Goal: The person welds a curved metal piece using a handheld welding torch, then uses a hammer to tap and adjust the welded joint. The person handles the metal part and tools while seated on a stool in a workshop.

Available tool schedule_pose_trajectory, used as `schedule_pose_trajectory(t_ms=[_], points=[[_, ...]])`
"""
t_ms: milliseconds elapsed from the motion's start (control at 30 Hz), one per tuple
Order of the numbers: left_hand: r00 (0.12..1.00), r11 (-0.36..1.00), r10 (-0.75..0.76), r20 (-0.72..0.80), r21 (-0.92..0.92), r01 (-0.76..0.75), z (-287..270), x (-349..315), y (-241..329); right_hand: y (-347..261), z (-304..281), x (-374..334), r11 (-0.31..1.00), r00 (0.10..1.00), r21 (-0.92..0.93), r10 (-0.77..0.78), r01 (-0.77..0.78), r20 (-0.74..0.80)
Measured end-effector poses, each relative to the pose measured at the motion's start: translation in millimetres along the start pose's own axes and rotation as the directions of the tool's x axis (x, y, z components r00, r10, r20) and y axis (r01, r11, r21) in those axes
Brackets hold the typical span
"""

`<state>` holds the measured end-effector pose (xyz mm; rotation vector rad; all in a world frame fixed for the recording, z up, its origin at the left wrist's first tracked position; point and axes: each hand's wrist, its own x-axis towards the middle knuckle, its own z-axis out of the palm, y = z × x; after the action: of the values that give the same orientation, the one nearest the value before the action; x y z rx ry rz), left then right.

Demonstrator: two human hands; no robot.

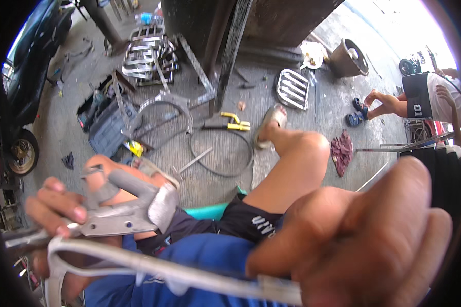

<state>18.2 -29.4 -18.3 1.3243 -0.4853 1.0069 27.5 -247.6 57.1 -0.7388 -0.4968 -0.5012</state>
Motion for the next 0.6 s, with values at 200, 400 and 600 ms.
schedule_pose_trajectory(t_ms=[200,400,600], points=[[0.964,0.967,-0.253,0.086,0.057,0.249,-23.9,27.0,20.9,5.9,-26.5,15.8,0.97,0.88,-0.161,0.233,-0.181,0.415],[0.936,0.961,-0.25,0.247,0.179,0.21,-81.1,23.3,21.4,-2.2,-15.7,19.7,0.943,0.901,0.038,0.305,-0.332,0.308],[0.92,0.767,-0.337,-0.198,0.508,0.391,-123.4,-1.5,65.5,7.0,-5.7,-0.1,0.966,0.914,0.056,0.22,-0.253,0.341]])
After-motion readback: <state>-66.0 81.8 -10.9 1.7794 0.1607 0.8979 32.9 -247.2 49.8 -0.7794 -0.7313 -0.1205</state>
